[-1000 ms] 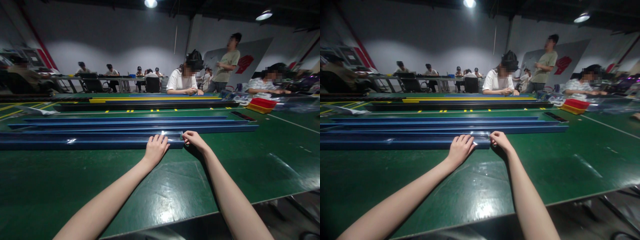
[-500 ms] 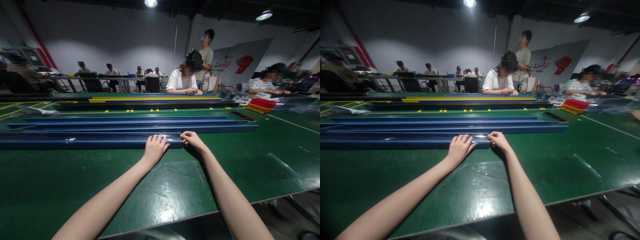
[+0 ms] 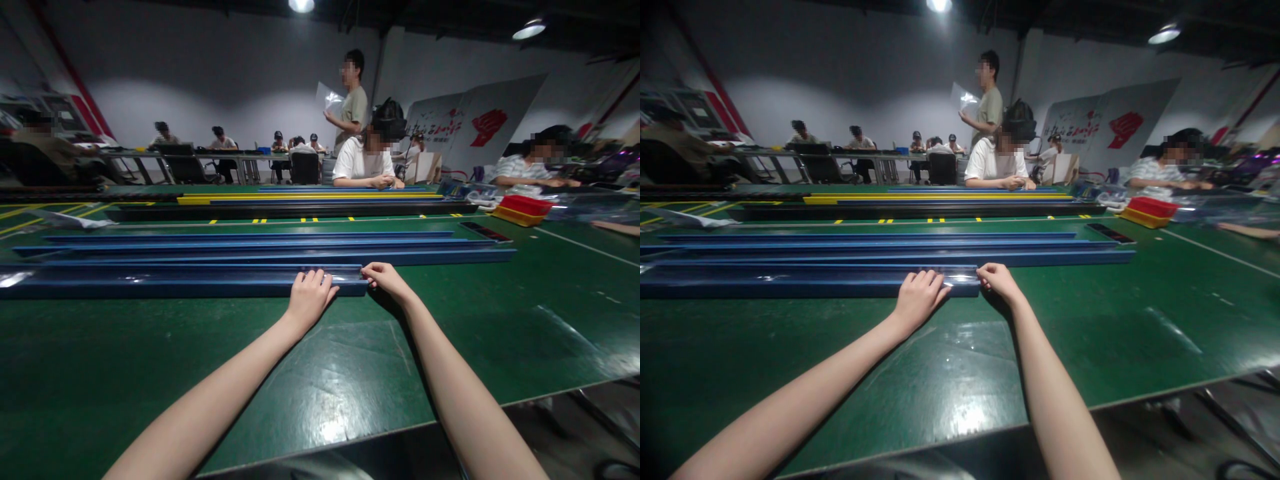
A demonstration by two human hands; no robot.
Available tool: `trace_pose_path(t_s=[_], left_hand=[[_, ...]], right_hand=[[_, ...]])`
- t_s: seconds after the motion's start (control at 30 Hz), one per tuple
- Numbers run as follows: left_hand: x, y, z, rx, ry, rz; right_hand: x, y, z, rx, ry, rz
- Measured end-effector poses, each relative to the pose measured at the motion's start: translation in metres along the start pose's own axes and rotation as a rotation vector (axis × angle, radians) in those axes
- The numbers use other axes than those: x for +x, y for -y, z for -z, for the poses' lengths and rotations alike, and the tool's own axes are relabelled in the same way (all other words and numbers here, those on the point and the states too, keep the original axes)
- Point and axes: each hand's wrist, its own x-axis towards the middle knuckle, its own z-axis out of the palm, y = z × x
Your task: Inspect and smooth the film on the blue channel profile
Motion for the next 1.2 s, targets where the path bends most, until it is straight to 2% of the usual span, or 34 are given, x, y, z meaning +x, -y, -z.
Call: trace_pose_path(t_s=[0.23,0.9,1.2], left_hand=[[0.000,0.001,-0.002,-0.020,-0.022,-0.011],[0.000,0.003,-0.005,-0.043,-0.062,-0.029],[0.000,0.003,-0.005,-0.056,-0.045,-0.027]], right_hand=[[0.001,-0.002,0.000,-0.036,0.011,0.024],[0.004,-0.010,0.001,-0.269,-0.073,0.078],[0.005,-0.011,0.001,-0.302,-0.074,0.090]])
